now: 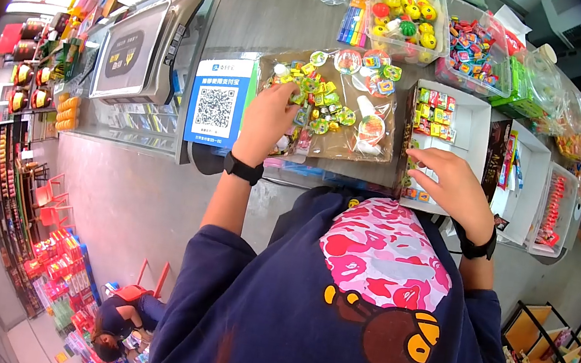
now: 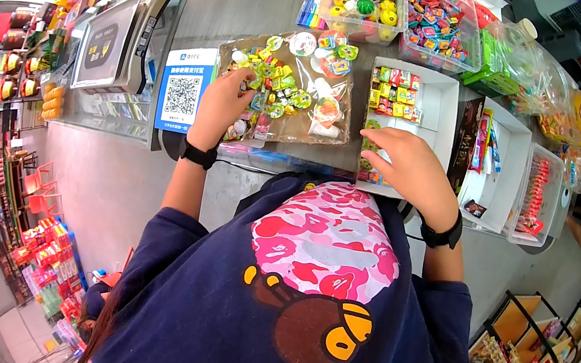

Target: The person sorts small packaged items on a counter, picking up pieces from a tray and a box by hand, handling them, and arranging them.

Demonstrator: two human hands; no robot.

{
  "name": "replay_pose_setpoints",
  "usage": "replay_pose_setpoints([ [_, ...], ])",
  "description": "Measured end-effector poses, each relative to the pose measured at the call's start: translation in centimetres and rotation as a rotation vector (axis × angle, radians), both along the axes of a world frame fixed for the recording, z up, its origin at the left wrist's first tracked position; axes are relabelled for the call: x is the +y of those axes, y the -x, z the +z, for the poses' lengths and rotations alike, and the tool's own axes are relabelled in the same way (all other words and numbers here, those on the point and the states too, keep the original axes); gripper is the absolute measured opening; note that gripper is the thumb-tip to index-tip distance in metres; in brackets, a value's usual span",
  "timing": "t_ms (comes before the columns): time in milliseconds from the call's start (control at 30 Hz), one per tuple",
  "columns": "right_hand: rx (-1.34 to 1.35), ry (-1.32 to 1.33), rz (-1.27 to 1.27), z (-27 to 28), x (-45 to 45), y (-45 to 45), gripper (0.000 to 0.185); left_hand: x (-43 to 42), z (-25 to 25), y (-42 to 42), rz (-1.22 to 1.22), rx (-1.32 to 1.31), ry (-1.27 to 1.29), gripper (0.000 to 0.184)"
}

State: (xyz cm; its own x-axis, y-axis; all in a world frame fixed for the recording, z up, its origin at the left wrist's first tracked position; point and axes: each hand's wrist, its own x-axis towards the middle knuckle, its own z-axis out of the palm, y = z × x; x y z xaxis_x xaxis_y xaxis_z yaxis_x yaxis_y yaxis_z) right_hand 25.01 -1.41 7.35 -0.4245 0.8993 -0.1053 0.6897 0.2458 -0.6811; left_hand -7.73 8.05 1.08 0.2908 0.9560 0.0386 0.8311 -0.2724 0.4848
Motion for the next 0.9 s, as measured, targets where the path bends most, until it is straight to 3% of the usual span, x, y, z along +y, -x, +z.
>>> replay_pose_setpoints([
  [600, -0.003, -0.016, -0.011, -0.4, -0.6, -0.4, 0.03, 1.2, -0.2, 0.1, -0.122, 0.106, -0.086, 0.032],
  [800, -0.01, -0.033, -0.016, -0.2, -0.8, -0.6, 0.03, 0.6, 0.9, 1.7, 0.062, -0.107, 0.097, 0.039],
  [900, 0.003, -0.052, -0.039, 0.4, -0.7, -0.1, 0.03, -0.2, 2.7, 2.0, 0.271, -0.514, 0.337, 0.035],
])
